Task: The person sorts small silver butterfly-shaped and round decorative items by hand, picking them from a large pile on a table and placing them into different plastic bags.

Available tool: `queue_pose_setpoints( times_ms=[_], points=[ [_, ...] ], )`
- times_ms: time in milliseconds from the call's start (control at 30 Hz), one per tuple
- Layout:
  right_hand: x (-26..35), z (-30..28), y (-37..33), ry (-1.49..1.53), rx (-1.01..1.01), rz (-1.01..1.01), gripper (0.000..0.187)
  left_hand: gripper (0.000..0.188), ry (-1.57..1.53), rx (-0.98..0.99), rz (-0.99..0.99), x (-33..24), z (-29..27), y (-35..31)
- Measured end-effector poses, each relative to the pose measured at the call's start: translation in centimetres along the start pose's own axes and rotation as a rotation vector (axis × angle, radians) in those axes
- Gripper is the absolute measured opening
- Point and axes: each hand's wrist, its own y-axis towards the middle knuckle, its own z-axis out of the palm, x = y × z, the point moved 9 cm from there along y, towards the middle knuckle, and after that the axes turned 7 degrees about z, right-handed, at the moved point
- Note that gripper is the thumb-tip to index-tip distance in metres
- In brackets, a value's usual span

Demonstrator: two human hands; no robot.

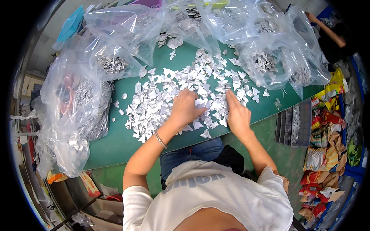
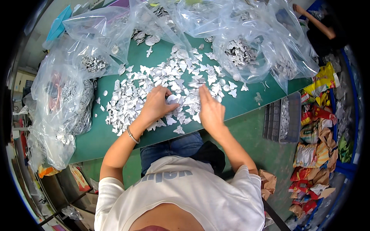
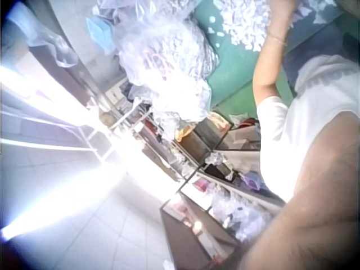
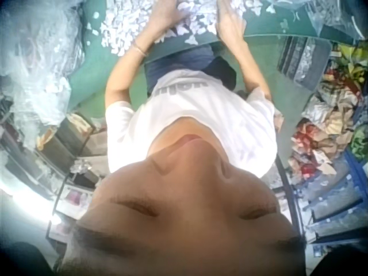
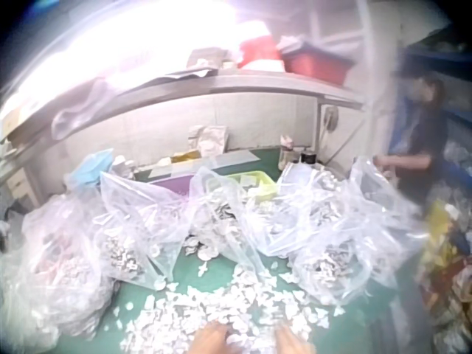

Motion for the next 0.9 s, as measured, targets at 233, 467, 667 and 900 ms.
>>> queue_pose_setpoints(
  times_ms=[233,467,667,900],
  points=[
    [1.7,-1.9,-0.3,0.351,-0.052,-0.168,0.043,0.023,-0.110,0.018,-0.087,0.1,-0.2,-0.1],
    [-6.1,-5.6,1.2,0.299,-0.193,0.171,0.026,0.019,0.014,-0.331,0.099,-1.4,-4.0,-0.7],
    [-2.4,-0.7,-0.6,1.151,0.461,0.273,0.030,0.022,0.004,-0.531,0.516,-7.1,-5.7,-2.5],
    [0.9,1.3,-2.7,1.631,0.702,0.400,0.020,0.034,-0.086,-0.470,0.732,-10.3,-3.7,-4.7]
  ],
)
